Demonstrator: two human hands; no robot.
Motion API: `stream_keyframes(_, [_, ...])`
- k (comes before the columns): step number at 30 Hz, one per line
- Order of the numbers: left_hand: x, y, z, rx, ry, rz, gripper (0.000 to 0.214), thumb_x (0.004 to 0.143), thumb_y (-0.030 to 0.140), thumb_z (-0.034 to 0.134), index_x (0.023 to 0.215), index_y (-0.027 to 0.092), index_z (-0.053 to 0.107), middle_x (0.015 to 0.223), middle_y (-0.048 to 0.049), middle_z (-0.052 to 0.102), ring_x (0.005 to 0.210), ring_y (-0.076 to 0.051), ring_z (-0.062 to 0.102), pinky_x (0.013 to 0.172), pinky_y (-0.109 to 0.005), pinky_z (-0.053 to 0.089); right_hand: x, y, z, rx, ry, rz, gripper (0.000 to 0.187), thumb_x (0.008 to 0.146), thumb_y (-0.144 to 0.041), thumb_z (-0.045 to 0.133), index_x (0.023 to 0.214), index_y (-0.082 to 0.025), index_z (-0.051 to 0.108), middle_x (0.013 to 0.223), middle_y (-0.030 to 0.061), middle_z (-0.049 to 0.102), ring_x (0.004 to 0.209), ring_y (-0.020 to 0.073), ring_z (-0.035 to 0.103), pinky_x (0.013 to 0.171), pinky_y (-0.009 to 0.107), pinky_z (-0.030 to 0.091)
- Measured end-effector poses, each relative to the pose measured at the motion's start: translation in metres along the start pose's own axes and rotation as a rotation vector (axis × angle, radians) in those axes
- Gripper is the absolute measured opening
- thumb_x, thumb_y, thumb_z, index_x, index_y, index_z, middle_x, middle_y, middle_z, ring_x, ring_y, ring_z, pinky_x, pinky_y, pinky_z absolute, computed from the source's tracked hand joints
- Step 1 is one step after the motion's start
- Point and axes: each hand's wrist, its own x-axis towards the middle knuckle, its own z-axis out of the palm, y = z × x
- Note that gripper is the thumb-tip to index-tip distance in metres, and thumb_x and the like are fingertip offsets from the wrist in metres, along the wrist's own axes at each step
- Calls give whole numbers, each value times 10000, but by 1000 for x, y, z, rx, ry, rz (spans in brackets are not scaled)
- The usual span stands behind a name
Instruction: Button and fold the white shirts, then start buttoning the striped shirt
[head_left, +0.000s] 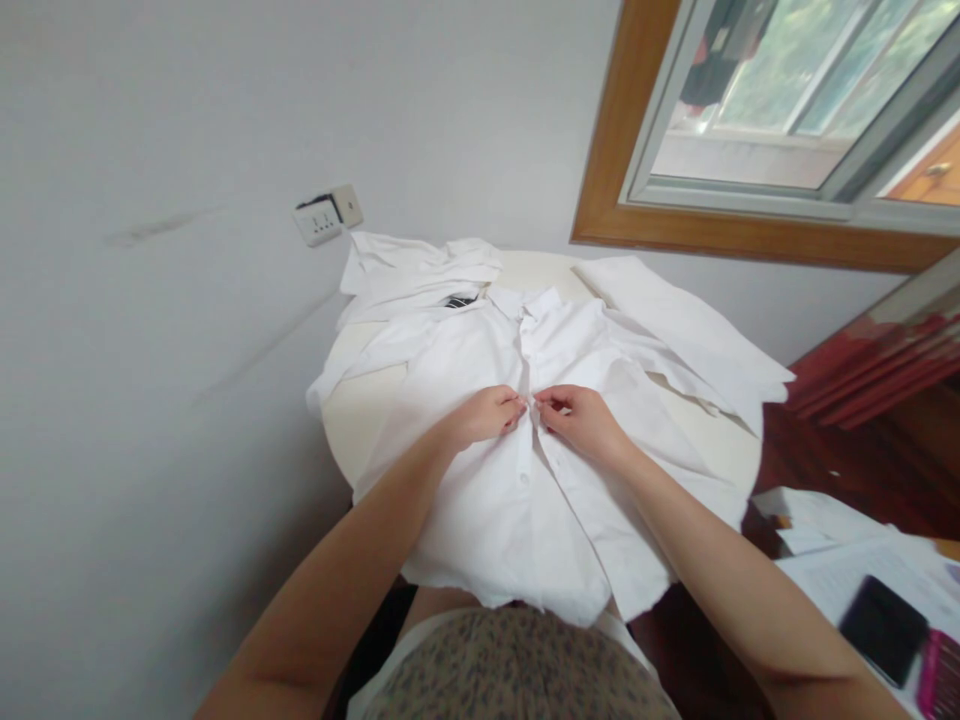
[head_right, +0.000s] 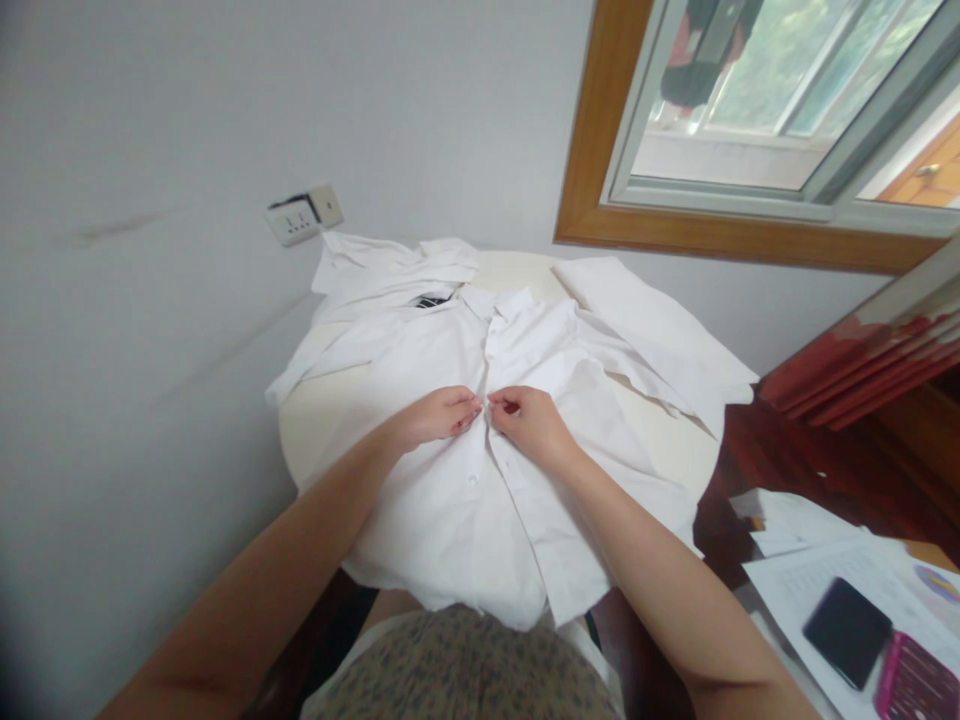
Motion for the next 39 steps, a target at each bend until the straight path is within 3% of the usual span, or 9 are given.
stream_keyframes(5, [0, 2, -2, -65, -36, -39, 286, 847, 369, 505, 639, 185, 436, 523, 57, 404, 457, -65, 348, 452, -209, 258, 0, -1, -1, -3, 16, 9, 256, 792, -190, 538, 926, -166, 754, 772, 21, 716, 639, 122, 601, 665, 222, 454])
stream_keyframes(21, [-3, 9, 0, -126, -36, -73, 246, 851, 287, 509, 642, 173, 446, 515, 63, 404, 459, -62, 339, 477, -210, 239, 1, 1, -2, 17, -44, -13, 272, 814, -217, 523, 953, -156, 749, 731, 15, 704, 627, 120, 600, 634, 219, 460])
stream_keyframes(28, [0, 2, -2, -131, -48, -49, 213, 810, 329, 563, 693, 166, 491, 527, 63, 419, 473, -62, 348, 479, -205, 245, 4, 11, -5, 264, -140, 58, 252, 811, -233, 546, 969, -159, 728, 807, 32, 724, 721, 137, 659, 700, 241, 511])
stream_keyframes(32, [1, -1, -2, -120, -64, -24, 209, 793, 340, 560, 696, 164, 503, 537, 56, 428, 471, -63, 346, 465, -201, 239, 9, 20, 1, 371, -125, 109, 229, 780, -277, 614, 942, -150, 715, 809, 39, 720, 703, 137, 656, 700, 254, 520])
stream_keyframes(39, [2, -4, -2, -8, -22, -20, 148, 811, 251, 457, 706, 164, 515, 567, 41, 454, 470, -68, 364, 444, -202, 243, 8, 18, 9, 74, 1, -58, 192, 798, -253, 603, 928, -162, 711, 691, -7, 666, 609, 108, 578, 624, 222, 449])
